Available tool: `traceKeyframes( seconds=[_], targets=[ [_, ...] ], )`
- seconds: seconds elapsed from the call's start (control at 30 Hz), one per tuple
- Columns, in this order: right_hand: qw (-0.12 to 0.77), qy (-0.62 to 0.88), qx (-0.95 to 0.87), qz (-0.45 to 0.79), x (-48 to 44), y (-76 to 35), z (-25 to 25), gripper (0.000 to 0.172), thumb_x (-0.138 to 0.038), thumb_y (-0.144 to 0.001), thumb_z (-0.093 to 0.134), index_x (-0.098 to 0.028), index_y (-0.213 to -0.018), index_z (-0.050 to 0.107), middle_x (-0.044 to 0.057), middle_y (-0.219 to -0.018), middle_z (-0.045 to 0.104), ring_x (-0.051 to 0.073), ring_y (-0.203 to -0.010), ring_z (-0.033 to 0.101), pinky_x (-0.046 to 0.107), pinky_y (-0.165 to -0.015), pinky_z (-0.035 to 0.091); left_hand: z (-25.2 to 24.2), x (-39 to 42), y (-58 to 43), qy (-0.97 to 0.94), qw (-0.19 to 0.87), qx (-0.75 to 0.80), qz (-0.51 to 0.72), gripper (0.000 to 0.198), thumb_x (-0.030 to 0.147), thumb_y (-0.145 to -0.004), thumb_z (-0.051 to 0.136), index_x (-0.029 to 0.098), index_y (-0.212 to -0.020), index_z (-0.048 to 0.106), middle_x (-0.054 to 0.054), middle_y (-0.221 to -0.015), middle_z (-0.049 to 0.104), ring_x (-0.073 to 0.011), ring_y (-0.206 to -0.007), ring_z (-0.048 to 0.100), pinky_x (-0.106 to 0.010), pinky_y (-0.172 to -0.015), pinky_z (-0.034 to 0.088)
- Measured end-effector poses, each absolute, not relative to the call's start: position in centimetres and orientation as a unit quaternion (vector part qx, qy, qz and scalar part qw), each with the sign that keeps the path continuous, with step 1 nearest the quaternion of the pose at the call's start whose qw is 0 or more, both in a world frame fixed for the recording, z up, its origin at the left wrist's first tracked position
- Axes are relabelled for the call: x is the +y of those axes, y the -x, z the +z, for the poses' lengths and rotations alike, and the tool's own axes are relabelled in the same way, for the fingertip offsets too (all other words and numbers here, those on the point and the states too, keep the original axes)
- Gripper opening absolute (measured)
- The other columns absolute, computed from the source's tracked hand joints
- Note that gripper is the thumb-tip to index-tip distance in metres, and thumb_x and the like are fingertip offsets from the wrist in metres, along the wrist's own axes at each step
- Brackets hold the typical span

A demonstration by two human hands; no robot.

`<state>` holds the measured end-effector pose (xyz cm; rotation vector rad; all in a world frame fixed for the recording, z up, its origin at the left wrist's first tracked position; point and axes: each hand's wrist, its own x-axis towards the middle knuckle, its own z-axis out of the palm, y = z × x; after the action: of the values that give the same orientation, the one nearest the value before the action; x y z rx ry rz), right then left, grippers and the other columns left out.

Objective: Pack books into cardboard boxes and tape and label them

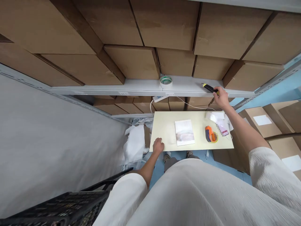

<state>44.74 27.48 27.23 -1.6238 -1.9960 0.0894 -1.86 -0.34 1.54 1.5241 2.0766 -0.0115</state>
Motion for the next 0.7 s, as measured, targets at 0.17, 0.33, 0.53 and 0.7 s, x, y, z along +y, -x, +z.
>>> traceKeyframes(
  seconds=[0.17, 0.33, 0.53, 0.7],
  targets=[
    [0.261, 0.601, -0.756, -0.011, 33.2, -45.0, 26.4, 0.031, -0.029, -0.101, 0.05, -0.022, -0.127, 0.066, 0.018, -0.123, 0.07, 0.038, -0.117, 0.057, 0.058, -0.108, 0.045, 1.4, -0.5, -2.9, -0.56, 0.294, 0.774, 0.029, 0.053, 0.017, -0.093, 0.054, 0.019, -0.144, 0.067, -0.015, -0.16, 0.062, -0.032, -0.15, 0.058, -0.048, -0.128, 0.046],
    [0.288, 0.582, -0.76, 0.004, 34.0, -44.8, 26.1, 0.034, -0.026, -0.099, 0.05, -0.022, -0.129, 0.065, 0.02, -0.133, 0.066, 0.04, -0.124, 0.055, 0.062, -0.112, 0.041, 1.4, -0.6, -5.9, -0.543, 0.309, 0.779, 0.047, 0.052, 0.016, -0.095, 0.053, 0.018, -0.146, 0.066, -0.016, -0.165, 0.057, -0.0304, -0.156, 0.053, -0.045, -0.132, 0.042],
    [0.302, 0.519, -0.798, 0.052, 26.4, -42.4, 23.8, 0.033, -0.027, -0.102, 0.049, -0.025, -0.129, 0.067, 0.016, -0.138, 0.068, 0.038, -0.134, 0.057, 0.061, -0.117, 0.039, 1.6, 0.1, -7.4, -0.536, 0.332, 0.772, 0.078, 0.055, 0.015, -0.093, 0.053, 0.016, -0.147, 0.065, -0.017, -0.163, 0.059, -0.03, -0.155, 0.054, -0.044, -0.133, 0.041],
    [0.249, 0.522, -0.758, 0.302, 15.9, -38.4, 15.4, 0.029, -0.028, -0.1, 0.05, -0.023, -0.118, 0.072, 0.015, -0.125, 0.076, 0.032, -0.119, 0.069, 0.051, -0.11, 0.052, 1.2, 1.0, -7.8, -0.544, 0.345, 0.759, 0.101, 0.054, 0.015, -0.093, 0.053, 0.016, -0.146, 0.065, -0.017, -0.158, 0.063, -0.0308, -0.152, 0.056, -0.048, -0.132, 0.042]
  ],
)
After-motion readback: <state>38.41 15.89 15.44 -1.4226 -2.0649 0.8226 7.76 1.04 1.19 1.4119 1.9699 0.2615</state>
